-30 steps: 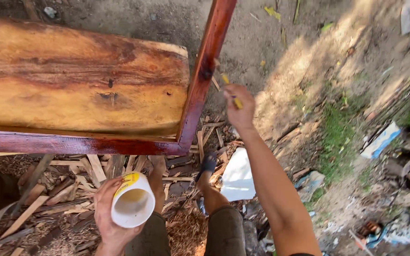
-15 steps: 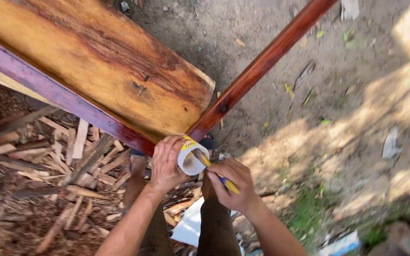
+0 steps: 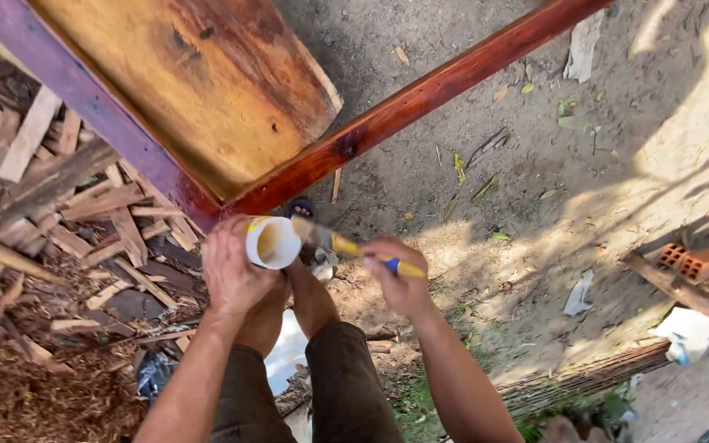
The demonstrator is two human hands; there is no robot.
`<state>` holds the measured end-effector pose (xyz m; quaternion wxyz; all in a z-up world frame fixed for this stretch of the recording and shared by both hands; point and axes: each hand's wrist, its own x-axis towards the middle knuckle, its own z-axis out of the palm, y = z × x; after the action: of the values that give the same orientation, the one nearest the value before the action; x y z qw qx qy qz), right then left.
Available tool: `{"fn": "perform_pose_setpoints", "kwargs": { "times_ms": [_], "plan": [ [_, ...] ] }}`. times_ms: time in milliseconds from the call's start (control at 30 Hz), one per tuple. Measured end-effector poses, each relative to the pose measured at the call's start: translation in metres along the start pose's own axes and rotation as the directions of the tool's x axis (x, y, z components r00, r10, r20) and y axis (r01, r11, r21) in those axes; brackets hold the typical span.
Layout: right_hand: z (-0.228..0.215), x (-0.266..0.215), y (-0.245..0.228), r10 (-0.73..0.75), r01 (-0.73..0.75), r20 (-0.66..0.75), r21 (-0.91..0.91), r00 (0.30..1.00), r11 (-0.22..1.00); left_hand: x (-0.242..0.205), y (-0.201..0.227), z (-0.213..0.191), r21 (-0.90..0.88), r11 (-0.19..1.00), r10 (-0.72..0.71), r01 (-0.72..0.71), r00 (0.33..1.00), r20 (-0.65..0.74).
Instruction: The person pours liquid from a white plastic jug into a cup, trims the brush with scissors, then brushes a dark red stain or varnish onto a large wooden frame lying on the ground outdoors, working along its rails and reloading the brush from the cup.
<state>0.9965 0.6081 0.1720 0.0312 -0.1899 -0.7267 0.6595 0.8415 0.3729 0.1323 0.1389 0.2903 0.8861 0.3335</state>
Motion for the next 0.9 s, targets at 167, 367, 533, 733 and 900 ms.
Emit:
{"fn": "perform_pose_setpoints", "kwargs": {
  "times_ms": [167,367,533,733,900],
  "plan": [
    [-0.025,0.044,0.106,0.2,-0.205,-0.138,-0.022,0.97,0.979,-0.041,-0.042,-0.002,0.103,0.966,-0.231,0.237,0.971,-0.059],
    [-0.107,0.102,0.154,0.263,-0.286,-0.377,-0.005,0.888,0.958,-0.115,-0.105,-0.009,-0.004,0.931,-0.364,0.365,0.927,-0.096],
    [-0.198,0.122,0.148,-0.13,-0.13,-0.507,-0.445,0.852,0.886,-0.202,-0.122,-0.008,0.017,0.907,-0.415,0.42,0.9,-0.134],
    [-0.035,0.097,0.121,-0.385,0.278,0.054,-0.785,0.921,0.554,-0.232,-0.07,0.008,0.043,0.895,-0.418,0.443,0.87,-0.263],
    [0.081,0.04,0.134,-0.268,0.462,0.416,-0.491,0.869,0.739,-0.213,0.002,0.051,-0.122,0.839,-0.536,0.531,0.767,-0.353]
  ]
}}
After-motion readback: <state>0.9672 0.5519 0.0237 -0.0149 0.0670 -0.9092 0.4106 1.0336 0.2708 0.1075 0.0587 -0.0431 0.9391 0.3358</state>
